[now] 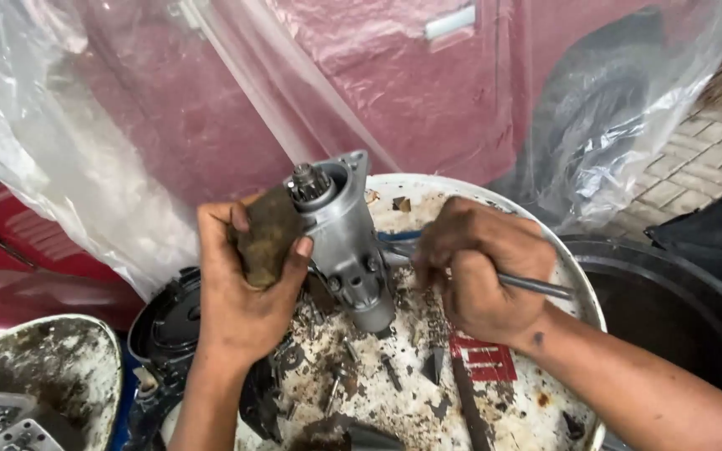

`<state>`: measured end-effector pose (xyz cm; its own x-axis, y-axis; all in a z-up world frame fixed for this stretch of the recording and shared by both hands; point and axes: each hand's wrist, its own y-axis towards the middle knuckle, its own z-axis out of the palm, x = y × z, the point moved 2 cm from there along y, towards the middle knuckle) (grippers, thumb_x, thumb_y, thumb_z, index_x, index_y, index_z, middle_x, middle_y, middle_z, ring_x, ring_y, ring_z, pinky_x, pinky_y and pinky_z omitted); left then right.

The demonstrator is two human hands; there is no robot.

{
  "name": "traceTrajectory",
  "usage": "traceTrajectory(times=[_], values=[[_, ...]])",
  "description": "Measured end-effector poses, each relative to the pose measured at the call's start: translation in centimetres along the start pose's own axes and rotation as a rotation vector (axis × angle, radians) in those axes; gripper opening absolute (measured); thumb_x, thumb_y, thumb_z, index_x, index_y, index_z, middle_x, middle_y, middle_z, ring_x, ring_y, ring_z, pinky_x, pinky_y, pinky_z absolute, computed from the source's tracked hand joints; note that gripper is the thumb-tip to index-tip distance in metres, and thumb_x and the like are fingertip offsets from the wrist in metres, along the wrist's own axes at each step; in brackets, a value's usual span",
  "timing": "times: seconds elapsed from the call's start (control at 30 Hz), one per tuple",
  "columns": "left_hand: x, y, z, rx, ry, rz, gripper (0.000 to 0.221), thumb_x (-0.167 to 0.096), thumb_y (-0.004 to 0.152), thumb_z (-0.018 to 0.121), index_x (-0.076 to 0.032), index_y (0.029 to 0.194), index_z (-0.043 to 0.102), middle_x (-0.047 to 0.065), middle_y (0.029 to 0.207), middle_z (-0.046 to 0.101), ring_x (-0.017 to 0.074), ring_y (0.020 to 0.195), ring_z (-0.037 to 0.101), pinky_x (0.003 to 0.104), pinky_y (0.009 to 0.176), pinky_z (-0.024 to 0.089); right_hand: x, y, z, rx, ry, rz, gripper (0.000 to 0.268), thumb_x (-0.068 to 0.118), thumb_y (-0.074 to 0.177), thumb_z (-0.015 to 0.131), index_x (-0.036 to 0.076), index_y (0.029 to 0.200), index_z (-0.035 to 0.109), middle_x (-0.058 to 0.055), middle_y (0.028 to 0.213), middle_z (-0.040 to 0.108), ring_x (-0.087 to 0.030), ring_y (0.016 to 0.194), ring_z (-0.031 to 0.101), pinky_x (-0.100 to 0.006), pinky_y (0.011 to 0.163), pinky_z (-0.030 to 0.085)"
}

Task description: Scraping and cleaning the housing of a starter motor using an abrasive tool

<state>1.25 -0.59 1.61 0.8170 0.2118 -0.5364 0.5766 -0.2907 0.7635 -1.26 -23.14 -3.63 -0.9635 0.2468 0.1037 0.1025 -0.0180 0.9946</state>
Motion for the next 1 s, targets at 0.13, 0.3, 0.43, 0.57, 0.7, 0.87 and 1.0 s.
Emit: traceTrajectory(times=[0.13, 0.3, 0.43, 0.57, 0.7, 0.87, 1.0], values=[[0.0, -0.1, 0.0, -0.009, -0.004, -0.043, 0.048, -0.001, 0.091, 0.069, -0.017, 0.107, 0.027, 0.016, 0.12, 0.054, 0.0219, 0.106, 0.057, 0.031, 0.08, 0.055, 0.0, -0.2, 1.1, 0.354, 0.081, 0.227, 0.03, 0.0, 0.09, 0.031, 0.015, 0.069, 0.047, 0.002, 0.057, 0.05, -0.009, 0.044, 0.046, -0.021, 0.036, 0.041], [-0.1, 0.2, 0.2, -0.018, 0.028, -0.02, 0.045, -0.001, 0.092, 0.067, -0.016, 0.107, 0.026, 0.021, 0.126, 0.057, 0.0239, 0.112, 0.057, 0.032, 0.086, 0.055, 1.2, 1.3, 2.0, 0.169, 0.115, 0.126, 0.027, 0.002, 0.087, 0.039, 0.01, 0.066, 0.054, -0.004, 0.054, 0.055, -0.012, 0.039, 0.044, -0.025, 0.034, 0.035], [0.1, -0.2, 0.0, -0.035, 0.01, -0.059, 0.044, -0.008, 0.09, 0.069, -0.014, 0.106, 0.03, 0.017, 0.12, 0.055, 0.0226, 0.113, 0.055, 0.032, 0.088, 0.053, 1.5, 2.8, 1.4, 0.383, 0.101, 0.22, 0.029, -0.001, 0.089, 0.032, 0.011, 0.068, 0.048, 0.001, 0.056, 0.046, -0.012, 0.044, 0.046, -0.024, 0.038, 0.039], [0.2, -0.2, -0.2, -0.03, 0.021, -0.017, 0.043, -0.012, 0.091, 0.069, -0.014, 0.106, 0.029, 0.017, 0.118, 0.052, 0.024, 0.112, 0.055, 0.034, 0.088, 0.054, 1.9, 5.1, 0.3, 0.455, 0.208, 0.274, 0.029, -0.009, 0.084, 0.032, 0.007, 0.068, 0.051, -0.002, 0.056, 0.058, -0.012, 0.042, 0.061, -0.017, 0.029, 0.046], [0.4, -0.3, 0.0, -0.049, -0.057, -0.079, 0.042, -0.016, 0.092, 0.068, -0.013, 0.107, 0.029, 0.015, 0.118, 0.05, 0.0202, 0.11, 0.052, 0.03, 0.084, 0.051, 0.4, 5.6, 2.0, 0.483, 0.3, 0.22, 0.021, -0.004, 0.093, 0.035, 0.01, 0.085, 0.048, -0.006, 0.075, 0.052, -0.016, 0.063, 0.053, -0.026, 0.056, 0.047], [0.9, -0.5, 0.0, -0.012, 0.073, 0.046, 0.04, -0.007, 0.092, 0.066, -0.014, 0.11, 0.031, 0.017, 0.117, 0.05, 0.0262, 0.114, 0.058, 0.036, 0.092, 0.058, 3.1, 9.9, 3.0, 1.069, -0.234, 1.063, 0.041, 0.011, 0.106, 0.04, 0.022, 0.093, 0.078, 0.004, 0.069, 0.071, -0.006, 0.051, 0.066, -0.019, 0.036, 0.054], [0.6, -0.2, -0.4, -0.036, 0.086, -0.061, 0.044, -0.015, 0.09, 0.072, -0.015, 0.107, 0.031, 0.014, 0.114, 0.05, 0.0215, 0.108, 0.054, 0.032, 0.083, 0.054, -0.4, 6.4, 2.7, 0.646, 0.432, 0.334, 0.023, -0.004, 0.088, 0.042, 0.003, 0.098, 0.062, -0.004, 0.077, 0.06, -0.007, 0.047, 0.042, -0.022, 0.039, 0.04]])
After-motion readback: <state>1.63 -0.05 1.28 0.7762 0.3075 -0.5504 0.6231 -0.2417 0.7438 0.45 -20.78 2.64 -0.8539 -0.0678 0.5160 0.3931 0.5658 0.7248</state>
